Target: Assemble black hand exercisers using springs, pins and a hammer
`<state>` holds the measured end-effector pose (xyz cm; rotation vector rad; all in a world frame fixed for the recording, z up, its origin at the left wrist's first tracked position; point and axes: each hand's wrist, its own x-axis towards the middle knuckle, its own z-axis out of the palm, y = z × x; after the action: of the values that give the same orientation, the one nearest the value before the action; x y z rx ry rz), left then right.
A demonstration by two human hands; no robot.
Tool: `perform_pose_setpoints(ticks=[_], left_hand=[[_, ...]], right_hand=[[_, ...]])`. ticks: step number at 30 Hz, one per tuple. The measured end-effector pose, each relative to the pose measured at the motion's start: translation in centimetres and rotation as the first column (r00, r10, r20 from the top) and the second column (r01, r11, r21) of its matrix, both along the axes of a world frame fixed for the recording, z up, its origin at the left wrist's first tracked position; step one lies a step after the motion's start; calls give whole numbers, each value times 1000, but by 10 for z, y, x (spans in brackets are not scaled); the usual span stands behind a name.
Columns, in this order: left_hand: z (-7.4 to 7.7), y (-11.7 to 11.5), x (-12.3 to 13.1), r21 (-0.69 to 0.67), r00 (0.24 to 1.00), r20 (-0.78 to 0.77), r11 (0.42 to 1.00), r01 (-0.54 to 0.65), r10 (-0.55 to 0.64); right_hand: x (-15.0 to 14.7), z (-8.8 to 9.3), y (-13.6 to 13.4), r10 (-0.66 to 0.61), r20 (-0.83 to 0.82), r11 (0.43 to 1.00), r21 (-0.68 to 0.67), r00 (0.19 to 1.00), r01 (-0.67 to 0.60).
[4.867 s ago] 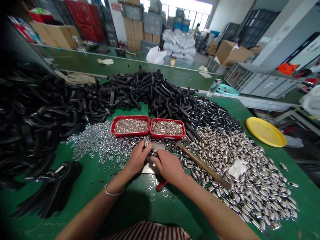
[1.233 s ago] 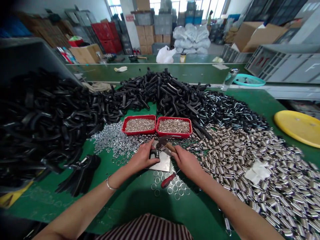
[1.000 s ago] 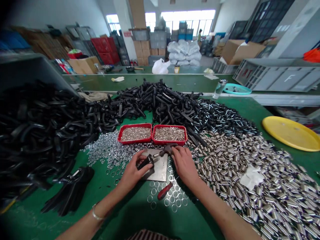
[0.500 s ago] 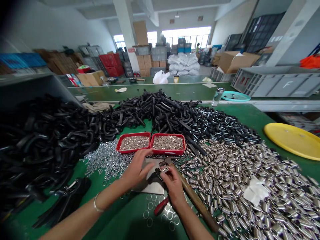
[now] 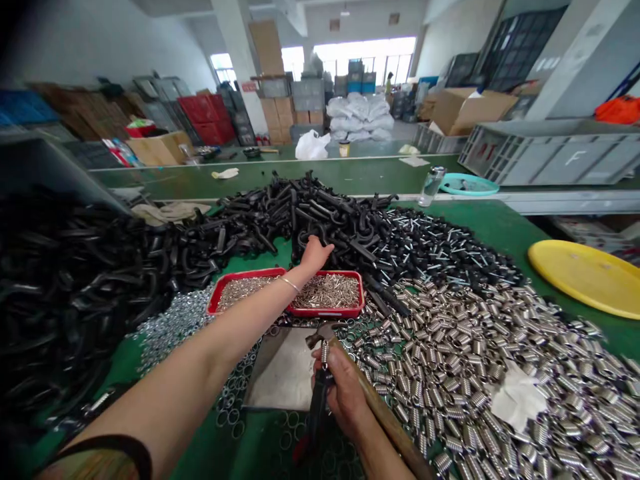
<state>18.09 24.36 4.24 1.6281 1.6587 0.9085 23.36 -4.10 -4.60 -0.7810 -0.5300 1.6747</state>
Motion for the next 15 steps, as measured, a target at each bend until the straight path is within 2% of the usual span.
perform_pose_setpoints(ticks=[2,4,7,8,9,10,12,13,15], left_hand=[[-4,2,11,-29,995,72,998,-62,63],[-2,3,14,-47,982,170,996,-70,77],[10,-7,4,-50,944,330,999,-11,27],[15,-15,-4,-38,909,417,999,40,-20],[20,-26,-14,-14,845,527,994,108,-84],[25,-41,-26,22,748,646,983,183,-154],[32,-78,-56,103,492,832,942,319,-257],[34,-100,-72,107,424,869,932,345,-256],[32,-146,-103,39,404,893,929,368,-198]], right_hand=[[0,2,0,36,-79,999,-31,996,-39],[0,8,0,51,-87,998,-39,995,-55],[1,14,-2,61,-86,997,-48,994,-65],[1,15,-3,63,-78,996,-54,995,-68],[2,15,-3,66,-64,996,-59,996,-70],[2,14,-4,70,-43,995,-62,997,-73],[2,13,-5,65,29,996,-56,998,-63],[2,14,-5,60,86,997,-47,995,-56],[1,18,-5,55,242,998,-30,969,-49]])
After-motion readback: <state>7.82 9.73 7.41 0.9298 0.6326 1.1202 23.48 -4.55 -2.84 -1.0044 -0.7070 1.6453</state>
